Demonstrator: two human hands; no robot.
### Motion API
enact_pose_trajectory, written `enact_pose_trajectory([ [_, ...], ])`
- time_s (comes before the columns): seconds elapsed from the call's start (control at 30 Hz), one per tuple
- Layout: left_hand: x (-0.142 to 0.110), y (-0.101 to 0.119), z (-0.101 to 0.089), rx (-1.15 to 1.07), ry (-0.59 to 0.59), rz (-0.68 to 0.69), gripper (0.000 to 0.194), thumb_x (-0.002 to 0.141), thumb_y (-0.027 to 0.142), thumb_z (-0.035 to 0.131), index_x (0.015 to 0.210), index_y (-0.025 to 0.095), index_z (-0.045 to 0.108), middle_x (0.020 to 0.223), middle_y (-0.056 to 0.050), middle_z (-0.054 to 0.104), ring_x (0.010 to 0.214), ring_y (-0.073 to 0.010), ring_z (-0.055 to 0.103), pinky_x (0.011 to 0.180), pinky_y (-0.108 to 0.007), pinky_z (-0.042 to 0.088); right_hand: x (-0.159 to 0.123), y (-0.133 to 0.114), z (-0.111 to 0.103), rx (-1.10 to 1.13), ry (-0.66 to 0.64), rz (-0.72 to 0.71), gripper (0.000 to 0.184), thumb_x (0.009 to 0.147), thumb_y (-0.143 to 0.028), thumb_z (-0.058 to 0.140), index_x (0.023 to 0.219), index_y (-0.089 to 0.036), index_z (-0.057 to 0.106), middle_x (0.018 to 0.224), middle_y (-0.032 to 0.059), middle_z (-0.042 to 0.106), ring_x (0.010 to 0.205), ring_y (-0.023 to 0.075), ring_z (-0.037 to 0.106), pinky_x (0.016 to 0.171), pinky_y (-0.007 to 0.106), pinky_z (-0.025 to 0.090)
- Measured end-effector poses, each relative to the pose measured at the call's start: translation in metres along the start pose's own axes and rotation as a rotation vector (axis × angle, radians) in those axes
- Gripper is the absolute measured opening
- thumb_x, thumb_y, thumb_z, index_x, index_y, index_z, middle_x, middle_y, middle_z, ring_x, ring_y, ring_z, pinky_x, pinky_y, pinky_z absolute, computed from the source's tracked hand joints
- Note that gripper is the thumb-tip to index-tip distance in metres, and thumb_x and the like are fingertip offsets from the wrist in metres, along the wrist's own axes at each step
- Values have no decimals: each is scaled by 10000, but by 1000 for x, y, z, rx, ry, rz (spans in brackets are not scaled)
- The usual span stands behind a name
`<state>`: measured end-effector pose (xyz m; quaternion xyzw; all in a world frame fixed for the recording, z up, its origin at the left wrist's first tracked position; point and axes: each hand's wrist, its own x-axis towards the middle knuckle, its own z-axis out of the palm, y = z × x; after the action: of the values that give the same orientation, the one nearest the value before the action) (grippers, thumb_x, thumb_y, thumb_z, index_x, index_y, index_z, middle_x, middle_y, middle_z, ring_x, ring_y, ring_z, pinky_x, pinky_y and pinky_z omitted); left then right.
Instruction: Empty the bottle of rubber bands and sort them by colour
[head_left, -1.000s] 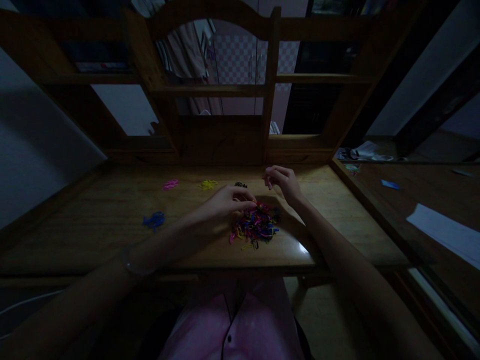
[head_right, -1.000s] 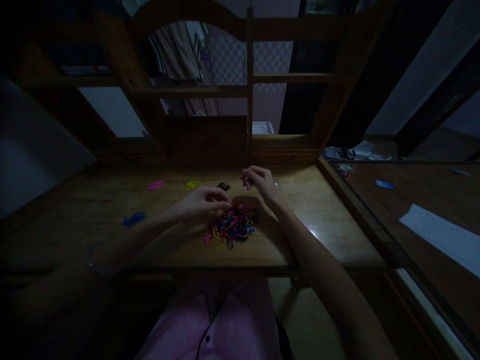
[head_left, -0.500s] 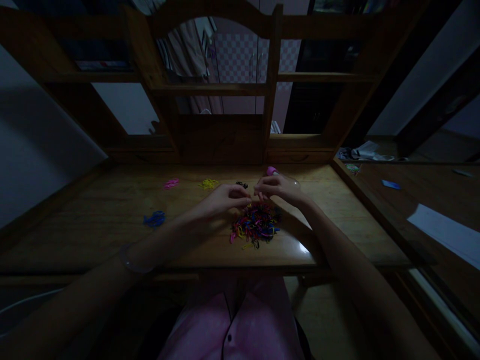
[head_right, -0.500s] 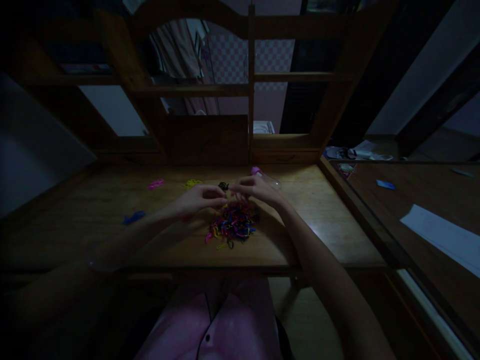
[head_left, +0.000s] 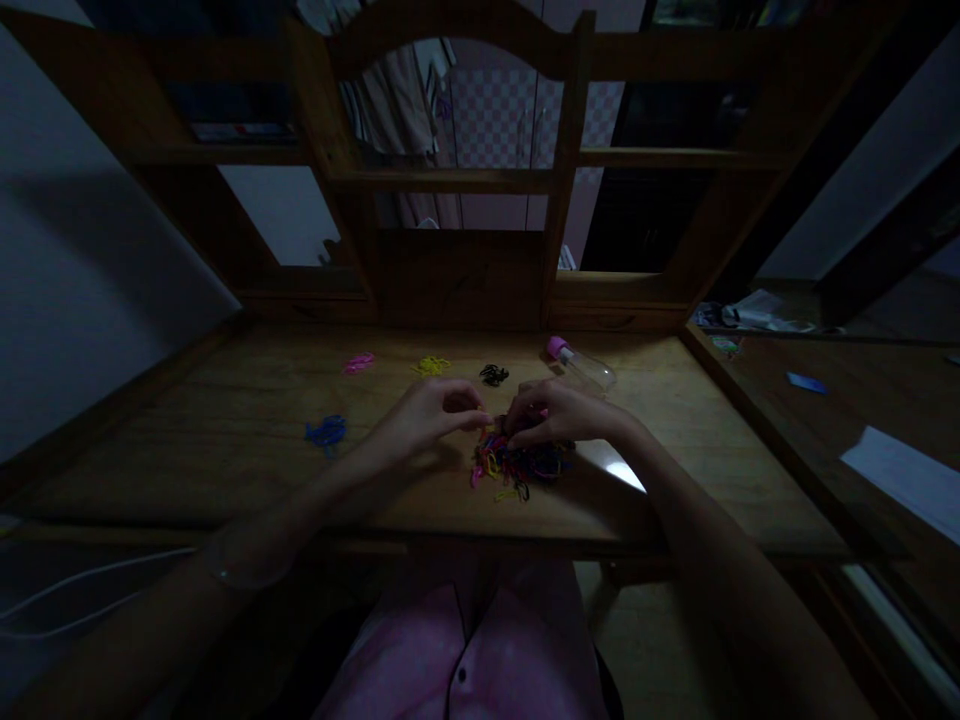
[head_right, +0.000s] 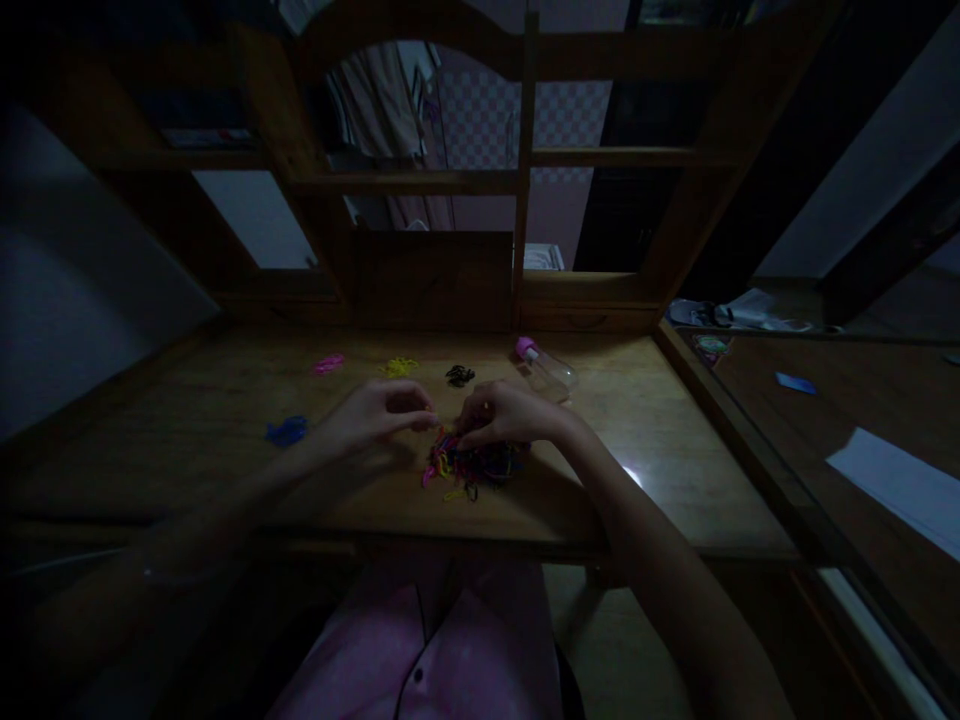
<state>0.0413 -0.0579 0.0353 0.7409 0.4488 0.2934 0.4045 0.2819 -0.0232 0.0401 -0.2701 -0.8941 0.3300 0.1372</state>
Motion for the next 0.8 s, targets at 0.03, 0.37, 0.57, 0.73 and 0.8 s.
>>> enact_pose_trajectory([
  [0.03,-9,3,0,37,51,-2,252,756,410,709,791,164,667,735,-13,680,701,-151,639,639,-240,480,0,-1,2,-44,6,-1,263,761,-380,743,953,-200,748,934,53,665,816,157,601,720,260,446],
  [0.37,-75,-4,19,-5,382,-127,225,774,402,713,777,187,647,760,11,672,713,-134,623,668,-217,478,2,0,3,-55,-45,23,176,806,-288,690,921,-168,747,877,46,624,761,132,591,658,231,447],
  [0.57,-81,-14,17,-164,404,-214,211,766,371,725,772,183,631,736,10,651,654,-114,594,553,-187,443,1,-3,-7,-8,-15,18,221,848,-337,645,874,-144,749,825,48,639,716,123,574,642,237,435],
  [0.73,-81,-29,18,-291,355,-263,214,789,387,699,795,186,624,741,13,648,657,-105,589,541,-173,434,2,-2,-7,22,-3,44,233,876,-314,586,838,-134,729,851,67,675,753,140,600,669,255,450],
  [0.8,-81,-34,19,-321,339,-271,227,790,398,696,788,184,622,742,12,650,677,-105,593,583,-177,449,2,-2,-7,57,-6,89,237,871,-327,583,872,-136,724,841,64,691,740,143,606,644,253,452],
])
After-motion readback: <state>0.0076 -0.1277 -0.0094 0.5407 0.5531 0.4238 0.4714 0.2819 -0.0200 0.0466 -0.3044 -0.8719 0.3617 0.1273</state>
